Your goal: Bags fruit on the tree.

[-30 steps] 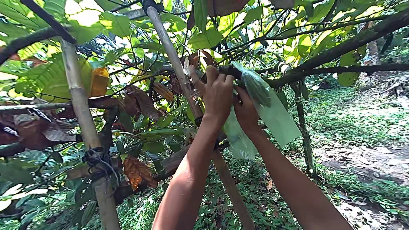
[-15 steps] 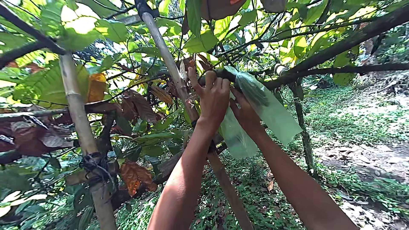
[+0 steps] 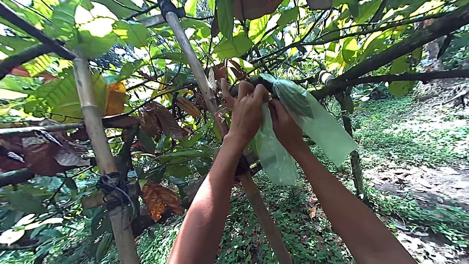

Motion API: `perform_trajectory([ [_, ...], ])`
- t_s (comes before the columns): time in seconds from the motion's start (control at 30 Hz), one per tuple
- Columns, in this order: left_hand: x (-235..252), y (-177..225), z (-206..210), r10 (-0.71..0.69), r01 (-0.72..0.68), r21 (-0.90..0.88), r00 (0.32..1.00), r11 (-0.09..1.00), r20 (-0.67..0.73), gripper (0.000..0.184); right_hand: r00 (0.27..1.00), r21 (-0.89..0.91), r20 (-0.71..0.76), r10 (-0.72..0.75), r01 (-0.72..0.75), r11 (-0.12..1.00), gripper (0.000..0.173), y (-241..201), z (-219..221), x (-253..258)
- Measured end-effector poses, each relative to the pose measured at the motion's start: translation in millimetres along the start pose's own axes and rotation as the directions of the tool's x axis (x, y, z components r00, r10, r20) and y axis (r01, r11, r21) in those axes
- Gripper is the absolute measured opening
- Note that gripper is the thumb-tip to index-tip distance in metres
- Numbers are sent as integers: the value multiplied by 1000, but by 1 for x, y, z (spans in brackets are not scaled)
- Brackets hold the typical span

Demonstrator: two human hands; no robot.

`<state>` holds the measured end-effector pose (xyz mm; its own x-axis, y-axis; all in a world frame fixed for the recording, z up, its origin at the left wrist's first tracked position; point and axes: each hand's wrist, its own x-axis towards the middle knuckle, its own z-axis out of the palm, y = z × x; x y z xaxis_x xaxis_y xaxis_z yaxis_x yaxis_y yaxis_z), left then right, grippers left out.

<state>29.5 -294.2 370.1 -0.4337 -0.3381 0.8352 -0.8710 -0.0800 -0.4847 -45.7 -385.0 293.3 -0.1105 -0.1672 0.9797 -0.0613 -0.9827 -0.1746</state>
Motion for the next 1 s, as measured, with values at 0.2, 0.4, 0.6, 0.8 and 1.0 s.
perform_trajectory([
  [0.2,-1,4,1,-50,52,81,998,995,-23,13,981,-159,-162,-105,79,984,22,1,5,2],
  [0.4,-3,9,10,-92,107,125,988,986,-122,11,995,-10,-97,-29,28,1000,27,-7,1,1],
  [0.6,-3,5,8,-81,89,74,991,993,-110,12,985,129,-162,-68,89,988,21,3,8,-6],
  [0.8,-4,4,9,-59,70,105,993,992,-100,13,992,156,-113,-50,68,985,24,4,5,-12],
  [1.0,-6,5,13,-63,76,87,988,993,-140,12,977,31,-214,-21,28,999,27,9,15,-16],
])
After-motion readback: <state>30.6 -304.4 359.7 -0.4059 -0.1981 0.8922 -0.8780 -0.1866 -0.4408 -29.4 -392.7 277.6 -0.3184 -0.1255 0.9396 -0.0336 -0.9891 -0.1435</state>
